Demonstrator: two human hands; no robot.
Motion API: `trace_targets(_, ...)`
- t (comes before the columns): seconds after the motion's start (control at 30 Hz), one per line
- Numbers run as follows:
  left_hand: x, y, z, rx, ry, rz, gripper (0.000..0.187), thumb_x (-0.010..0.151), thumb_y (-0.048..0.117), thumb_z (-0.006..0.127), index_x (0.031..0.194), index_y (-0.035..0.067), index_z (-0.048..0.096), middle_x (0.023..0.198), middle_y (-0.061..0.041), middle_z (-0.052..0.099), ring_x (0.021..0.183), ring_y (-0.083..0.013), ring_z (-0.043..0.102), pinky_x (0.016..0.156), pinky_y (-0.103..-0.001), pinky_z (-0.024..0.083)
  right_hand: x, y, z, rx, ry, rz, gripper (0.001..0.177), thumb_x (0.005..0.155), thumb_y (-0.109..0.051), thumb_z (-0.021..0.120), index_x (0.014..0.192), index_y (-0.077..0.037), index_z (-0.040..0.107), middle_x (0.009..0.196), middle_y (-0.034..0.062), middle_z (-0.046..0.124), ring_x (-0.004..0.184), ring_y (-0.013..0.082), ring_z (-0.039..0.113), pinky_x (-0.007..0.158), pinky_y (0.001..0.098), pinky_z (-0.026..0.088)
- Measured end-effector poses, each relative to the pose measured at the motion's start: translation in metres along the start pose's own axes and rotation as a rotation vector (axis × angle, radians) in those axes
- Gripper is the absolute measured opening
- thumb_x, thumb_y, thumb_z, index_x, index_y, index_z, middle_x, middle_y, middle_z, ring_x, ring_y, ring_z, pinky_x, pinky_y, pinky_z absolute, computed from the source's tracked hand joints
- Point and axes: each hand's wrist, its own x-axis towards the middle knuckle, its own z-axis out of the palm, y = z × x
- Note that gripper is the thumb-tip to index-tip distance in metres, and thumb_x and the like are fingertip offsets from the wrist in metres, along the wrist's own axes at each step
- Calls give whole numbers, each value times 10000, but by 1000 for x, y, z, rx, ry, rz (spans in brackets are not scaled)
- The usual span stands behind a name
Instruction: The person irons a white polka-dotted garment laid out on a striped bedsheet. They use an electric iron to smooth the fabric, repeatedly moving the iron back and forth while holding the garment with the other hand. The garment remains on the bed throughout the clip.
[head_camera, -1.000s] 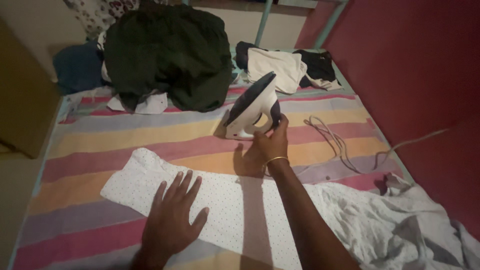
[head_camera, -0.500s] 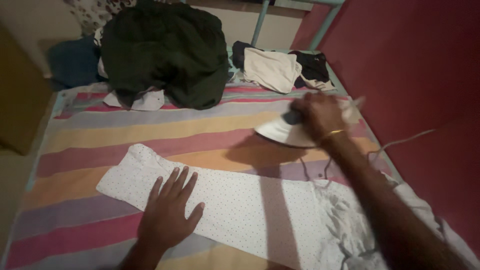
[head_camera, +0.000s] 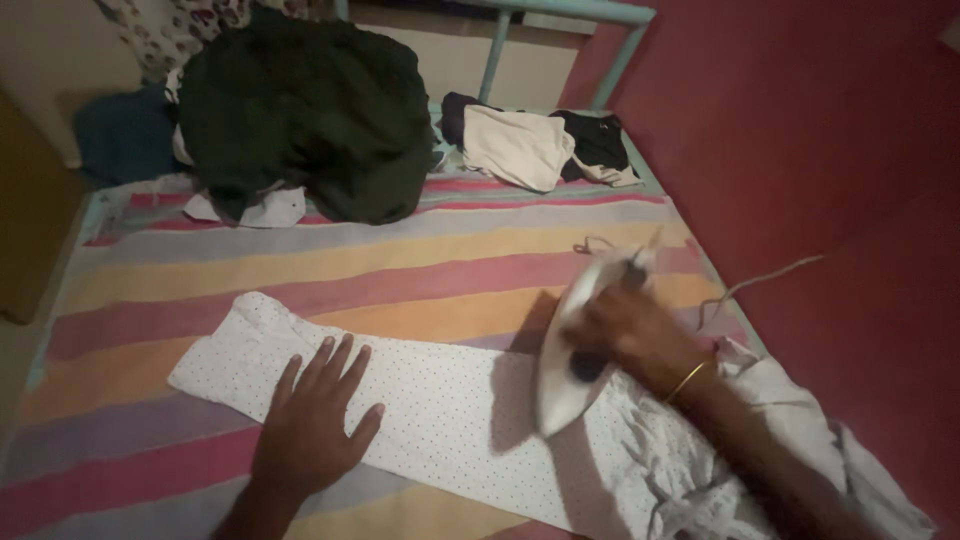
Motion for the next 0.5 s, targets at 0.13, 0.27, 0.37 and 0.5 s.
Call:
trace_targets(0.13,-6,-5,1,12,6,11,711,873,476,593,1465,104,463,1545,-156,425,1460,-313,337,1180,-532,221,-11,-63,50,119,-196,292,185,790,-103,719,941,-172,801,840,53,697,872,245,641,881,438,497)
trace_targets(0.27,1,-1,0,35,2,10,753,852,480,593,1508,132,464,1531,-159,416,1454,-300,328,1168,-543,214,2,-74,67,-17,-64,295,212,796,-70,693,978,-156,759,910,79,699,924,265,644,881,435,490)
trace_targets(0.37,-2,-2,0,46,-13,11,723,867,488,580,1471,115,445,1548,-149,413,1468,-298,325,1183,-533,214,8,-82,74,-130,-118,438,255,796,-67,671,1038,-137,710,988,116,706,963,279,652,887,440,497)
trace_targets(0.5,-3,-4,3,67,-74,-15,753,875,504,562,1510,126,415,1564,-142,388,1472,-295,304,1184,-521,193,15,-71,65,-67,-338,709,383,818,-18,649,1183,-135,659,1021,125,710,1003,311,659,840,462,520)
